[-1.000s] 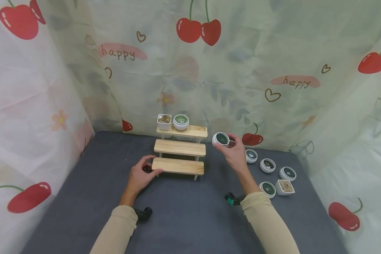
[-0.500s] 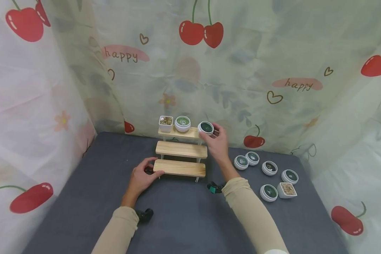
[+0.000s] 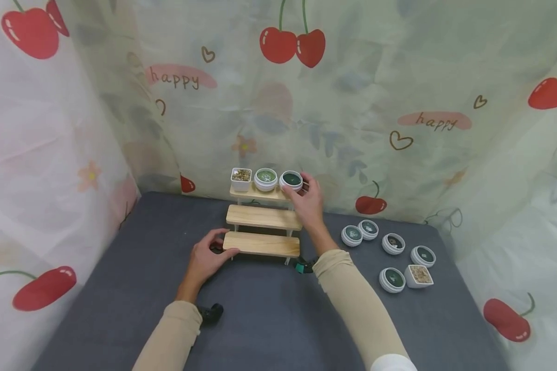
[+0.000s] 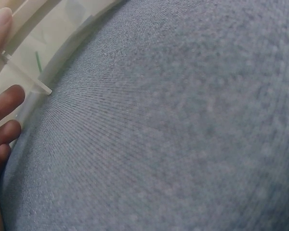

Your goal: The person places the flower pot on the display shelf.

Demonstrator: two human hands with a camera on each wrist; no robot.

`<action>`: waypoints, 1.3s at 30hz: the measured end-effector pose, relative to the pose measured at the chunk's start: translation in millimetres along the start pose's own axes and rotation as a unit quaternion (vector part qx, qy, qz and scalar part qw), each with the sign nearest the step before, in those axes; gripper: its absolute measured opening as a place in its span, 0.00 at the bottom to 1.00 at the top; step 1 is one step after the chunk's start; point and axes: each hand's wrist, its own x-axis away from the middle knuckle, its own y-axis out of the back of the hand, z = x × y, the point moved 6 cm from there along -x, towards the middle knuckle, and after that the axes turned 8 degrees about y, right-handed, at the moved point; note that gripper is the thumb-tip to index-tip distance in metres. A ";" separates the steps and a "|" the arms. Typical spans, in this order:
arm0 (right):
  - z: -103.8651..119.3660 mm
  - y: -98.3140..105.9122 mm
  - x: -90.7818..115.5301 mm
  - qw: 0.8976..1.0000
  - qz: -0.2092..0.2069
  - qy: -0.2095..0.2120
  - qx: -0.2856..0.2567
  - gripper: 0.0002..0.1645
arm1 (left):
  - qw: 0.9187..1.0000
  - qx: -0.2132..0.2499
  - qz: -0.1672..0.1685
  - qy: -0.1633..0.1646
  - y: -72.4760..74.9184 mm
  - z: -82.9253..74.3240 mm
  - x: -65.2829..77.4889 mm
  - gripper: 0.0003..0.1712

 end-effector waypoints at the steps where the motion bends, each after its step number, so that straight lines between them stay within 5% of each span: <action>1: 0.3 -0.7 -0.2 1.000 0.002 0.004 0.001 0.39 | 1.000 -0.001 -0.002 -0.001 0.5 -0.1 -0.1 0.37; 12: -0.2 3.3 -0.4 1.000 -0.005 -0.007 0.004 0.38 | 1.000 -0.006 0.006 0.004 1.0 -1.3 0.1 0.38; 25: 9.6 -1.1 2.5 0.990 0.016 0.034 0.138 0.39 | 1.000 -0.005 0.004 0.000 0.2 1.6 -0.3 0.38; 39: 15.2 -2.2 1.9 0.985 0.047 0.004 0.164 0.40 | 1.000 -0.002 0.004 -0.002 -0.5 2.3 -1.4 0.38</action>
